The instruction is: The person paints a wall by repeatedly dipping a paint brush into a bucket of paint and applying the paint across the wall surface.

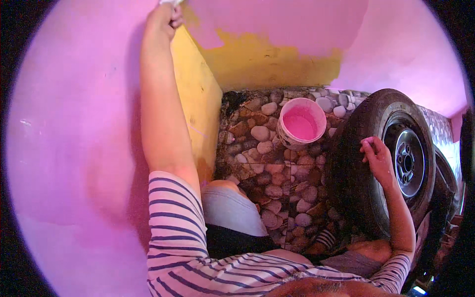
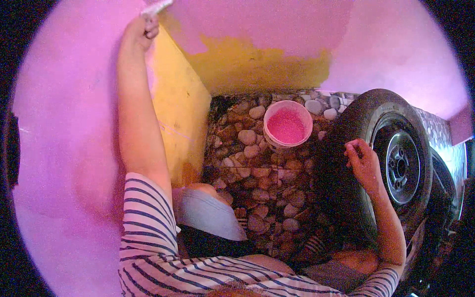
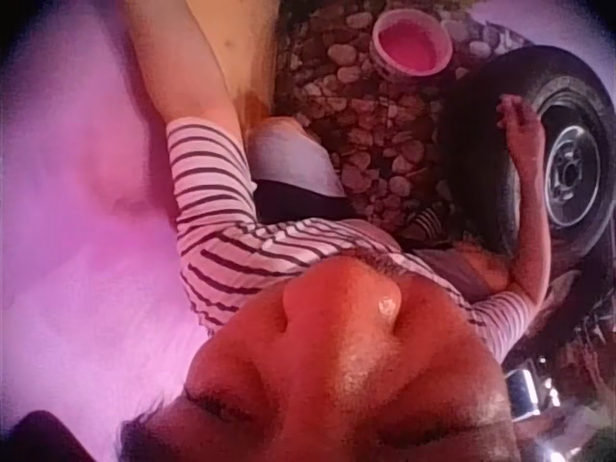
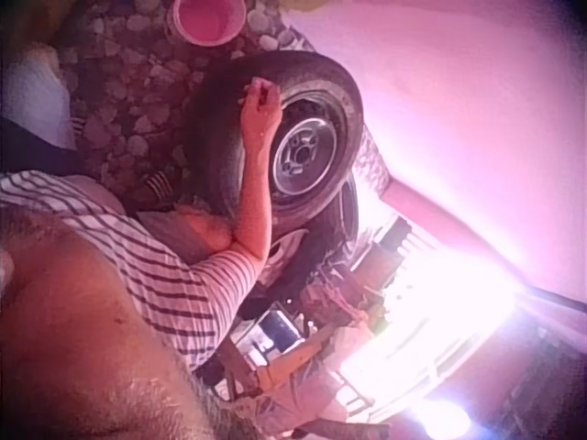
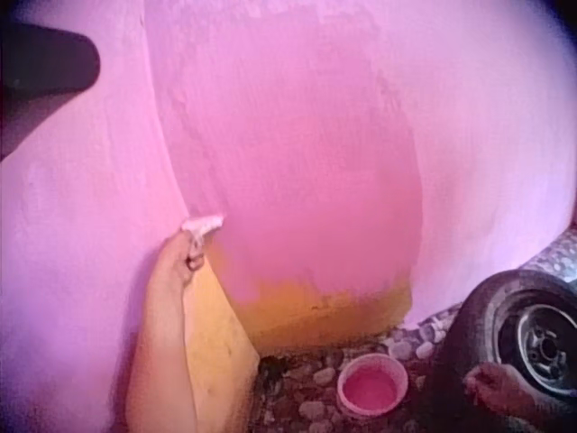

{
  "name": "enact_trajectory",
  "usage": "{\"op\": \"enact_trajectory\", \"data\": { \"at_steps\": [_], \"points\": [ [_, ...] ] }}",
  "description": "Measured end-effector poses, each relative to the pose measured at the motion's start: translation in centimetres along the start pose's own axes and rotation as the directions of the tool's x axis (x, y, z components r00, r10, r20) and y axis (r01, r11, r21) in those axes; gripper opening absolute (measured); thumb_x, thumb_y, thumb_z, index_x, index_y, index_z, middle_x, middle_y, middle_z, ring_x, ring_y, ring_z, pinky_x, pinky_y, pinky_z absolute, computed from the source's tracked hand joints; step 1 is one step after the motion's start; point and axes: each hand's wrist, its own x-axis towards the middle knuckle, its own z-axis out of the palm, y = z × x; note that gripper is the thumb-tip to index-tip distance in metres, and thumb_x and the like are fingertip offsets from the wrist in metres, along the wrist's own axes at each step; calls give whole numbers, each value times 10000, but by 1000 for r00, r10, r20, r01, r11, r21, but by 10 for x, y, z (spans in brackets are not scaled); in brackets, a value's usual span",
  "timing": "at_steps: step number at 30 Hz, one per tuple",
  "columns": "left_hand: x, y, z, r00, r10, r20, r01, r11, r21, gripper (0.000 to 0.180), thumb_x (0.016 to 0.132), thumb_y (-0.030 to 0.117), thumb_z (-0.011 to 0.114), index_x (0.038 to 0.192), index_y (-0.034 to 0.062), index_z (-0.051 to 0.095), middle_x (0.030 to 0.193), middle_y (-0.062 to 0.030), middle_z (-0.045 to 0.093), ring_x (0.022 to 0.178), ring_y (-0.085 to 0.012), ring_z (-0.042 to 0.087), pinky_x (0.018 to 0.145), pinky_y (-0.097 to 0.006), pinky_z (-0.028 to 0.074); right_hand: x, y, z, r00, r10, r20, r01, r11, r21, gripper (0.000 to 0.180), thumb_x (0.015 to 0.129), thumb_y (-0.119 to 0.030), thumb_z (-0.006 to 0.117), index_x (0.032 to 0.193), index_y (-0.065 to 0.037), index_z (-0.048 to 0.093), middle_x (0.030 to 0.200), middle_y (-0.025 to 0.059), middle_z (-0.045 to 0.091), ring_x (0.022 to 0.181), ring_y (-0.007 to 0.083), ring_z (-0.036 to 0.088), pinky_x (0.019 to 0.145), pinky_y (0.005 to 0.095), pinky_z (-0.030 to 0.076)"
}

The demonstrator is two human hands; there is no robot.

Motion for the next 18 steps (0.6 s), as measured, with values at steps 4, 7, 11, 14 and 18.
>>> {"op": "enact_trajectory", "data": {
  "at_steps": [4,7,11,14,18],
  "points": [
    [0,-14,0,969,244,-35,-246,968,-46,205,1028,237,413,1054,50,493,716,-2,490,491,-58,392,395,-216,276,-2,-9,4,1000,13,-5,-13,999,-37,170,979,-186,549,1018,-29,601,787,22,600,585,82,517,564,235,446],
    [2,-89,20,977,48,-207,-79,986,-144,240,994,298,456,883,97,524,614,3,453,428,-82,368,370,-265,228,-2,-2,-3,999,-23,-31,19,995,-100,163,966,-192,569,1008,-42,615,786,40,655,610,109,599,549,264,487],
    [-14,-194,-3,977,-186,-108,175,979,-104,342,1017,409,421,859,122,517,619,21,458,425,-86,362,364,-266,236,-1,1,3,997,-75,-24,73,996,-55,160,966,-187,569,1002,-39,618,779,41,656,619,109,604,552,267,497],
    [-31,-250,-5,925,-367,-99,347,922,-172,338,1025,394,412,835,128,496,592,21,413,414,-99,331,371,-258,244,0,9,3,998,-61,-36,60,998,-31,164,968,-190,569,994,-37,622,777,45,659,624,108,609,553,269,503],
    [-38,-265,-7,880,-471,-54,445,860,-248,261,1021,330,436,890,108,481,614,6,420,412,-92,312,359,-247,231,-1,5,-1,997,-63,-38,60,995,-79,172,970,-201,570,981,-37,623,773,43,655,619,104,603,550,270,501]
  ]
}}
